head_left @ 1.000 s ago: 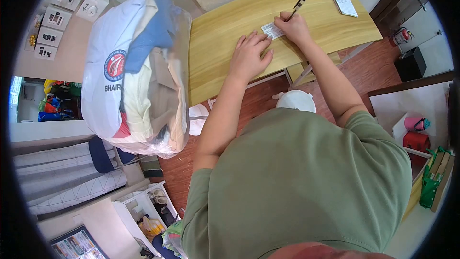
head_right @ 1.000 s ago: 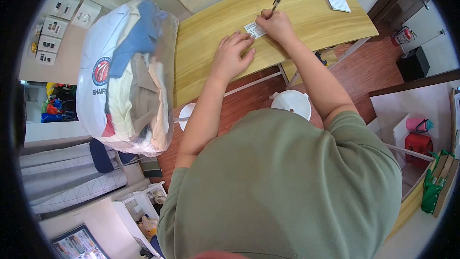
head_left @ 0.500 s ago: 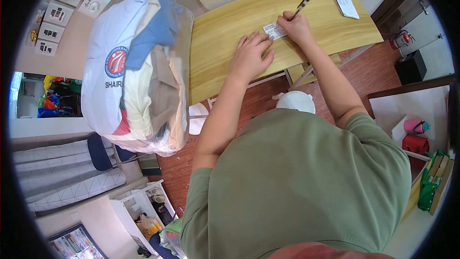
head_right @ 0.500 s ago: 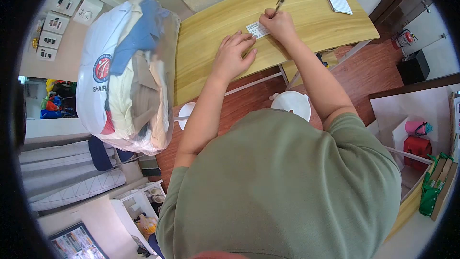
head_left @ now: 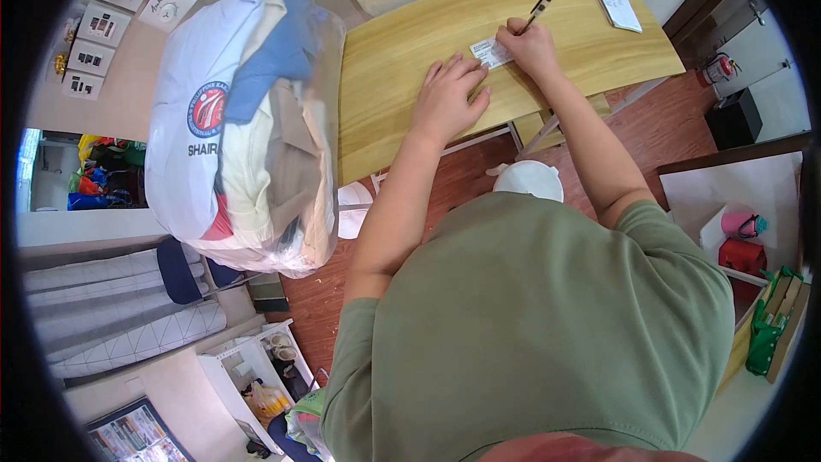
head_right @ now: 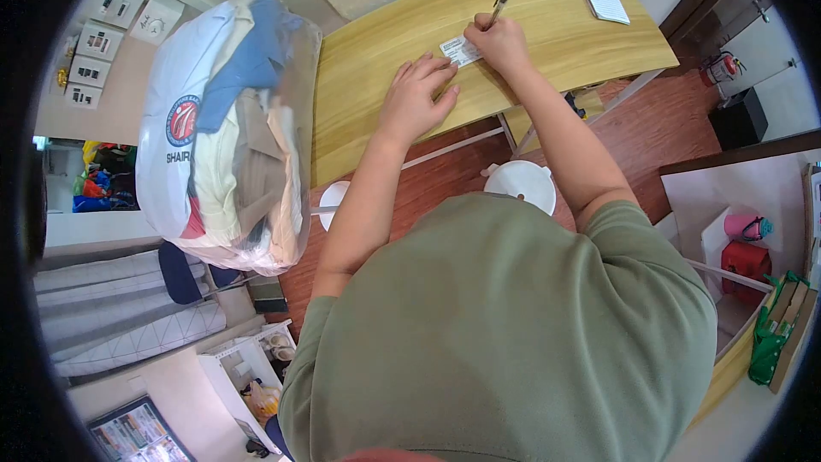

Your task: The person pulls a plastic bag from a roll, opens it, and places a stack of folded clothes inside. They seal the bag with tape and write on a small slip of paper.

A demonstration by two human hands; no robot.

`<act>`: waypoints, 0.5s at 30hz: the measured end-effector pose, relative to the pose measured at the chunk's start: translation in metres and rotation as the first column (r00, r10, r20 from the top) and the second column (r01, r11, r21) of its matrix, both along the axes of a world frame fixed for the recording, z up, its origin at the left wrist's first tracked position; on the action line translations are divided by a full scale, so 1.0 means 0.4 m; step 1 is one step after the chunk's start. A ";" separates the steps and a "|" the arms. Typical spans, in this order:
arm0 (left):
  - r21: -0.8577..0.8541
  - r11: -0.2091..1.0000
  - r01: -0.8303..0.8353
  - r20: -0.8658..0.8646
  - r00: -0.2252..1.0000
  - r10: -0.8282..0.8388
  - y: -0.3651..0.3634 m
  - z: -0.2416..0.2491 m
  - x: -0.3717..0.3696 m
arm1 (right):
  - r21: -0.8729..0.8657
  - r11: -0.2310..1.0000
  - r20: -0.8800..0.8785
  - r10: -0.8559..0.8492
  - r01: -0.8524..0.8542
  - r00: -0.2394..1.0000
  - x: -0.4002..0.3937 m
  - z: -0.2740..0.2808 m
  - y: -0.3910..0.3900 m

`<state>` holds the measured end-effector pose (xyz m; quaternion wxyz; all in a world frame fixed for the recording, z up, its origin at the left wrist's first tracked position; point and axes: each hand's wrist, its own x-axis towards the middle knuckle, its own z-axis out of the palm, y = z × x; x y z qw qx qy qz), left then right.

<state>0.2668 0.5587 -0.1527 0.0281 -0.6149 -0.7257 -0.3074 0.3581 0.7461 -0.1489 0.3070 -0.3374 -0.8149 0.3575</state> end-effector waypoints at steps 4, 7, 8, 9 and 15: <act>-0.014 1.000 0.008 0.025 1.000 -0.008 -0.007 -0.007 -0.003 | 0.023 0.999 -0.001 -0.023 0.023 1.000 0.001 -0.012 0.032; 0.014 0.998 0.055 0.136 0.989 -0.056 0.009 0.007 -0.016 | -0.067 0.993 0.006 -0.102 0.102 0.995 0.080 0.111 0.082; 0.010 0.998 0.064 0.187 0.980 -0.065 0.008 0.011 -0.018 | -0.027 0.992 0.125 -0.119 0.123 0.985 0.104 0.136 0.130; 0.073 0.995 0.064 0.193 0.978 -0.077 0.014 0.014 -0.020 | 0.003 0.991 0.243 -0.132 0.136 0.961 0.136 0.145 0.200; 0.040 0.993 -0.110 0.243 0.965 0.097 0.110 0.109 -0.009 | 0.404 0.911 0.626 -0.337 0.078 0.703 0.261 0.105 0.362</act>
